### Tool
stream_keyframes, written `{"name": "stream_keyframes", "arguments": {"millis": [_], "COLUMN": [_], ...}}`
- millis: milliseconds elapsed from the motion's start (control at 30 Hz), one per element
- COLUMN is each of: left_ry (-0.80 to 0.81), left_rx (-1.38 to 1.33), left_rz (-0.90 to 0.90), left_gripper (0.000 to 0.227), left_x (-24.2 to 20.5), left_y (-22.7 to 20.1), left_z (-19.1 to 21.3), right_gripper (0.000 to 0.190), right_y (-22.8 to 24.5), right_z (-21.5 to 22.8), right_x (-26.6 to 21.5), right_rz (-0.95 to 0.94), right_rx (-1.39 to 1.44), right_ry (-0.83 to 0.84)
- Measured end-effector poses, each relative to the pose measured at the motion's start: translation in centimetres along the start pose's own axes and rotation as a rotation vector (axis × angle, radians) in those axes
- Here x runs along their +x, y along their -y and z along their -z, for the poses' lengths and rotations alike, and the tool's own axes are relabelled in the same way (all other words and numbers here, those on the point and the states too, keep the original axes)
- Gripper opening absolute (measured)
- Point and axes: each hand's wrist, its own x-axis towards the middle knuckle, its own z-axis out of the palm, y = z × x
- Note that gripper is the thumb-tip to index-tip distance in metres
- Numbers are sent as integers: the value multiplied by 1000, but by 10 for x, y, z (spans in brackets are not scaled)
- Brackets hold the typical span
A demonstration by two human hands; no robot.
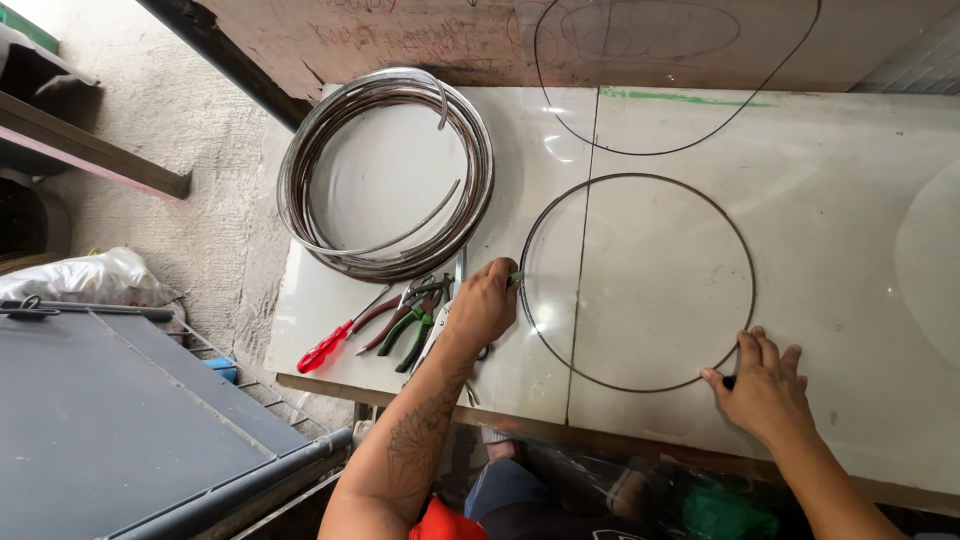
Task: The person uses a green marker to trace a circle on a transparent sheet placed on a white table. They then use pliers to bend a metal wire into a circular shape, aligning it with the traced circle. The person repeats this process to create multiple wire circles.
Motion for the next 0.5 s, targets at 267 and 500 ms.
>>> {"name": "stream_keyframes", "arguments": {"millis": [267,500], "left_ry": [-34,-27], "left_rx": [75,55], "left_rz": [-68,-129], "left_gripper": [21,22], "left_x": [-50,-82], "left_y": [0,-21], "left_z": [-28,-38], "right_gripper": [91,90], "right_y": [13,12], "right_z": [21,21], "right_x": [-15,-16], "right_rz": [-33,-21], "right_rx": [67,87], "right_ry": [78,80]}}
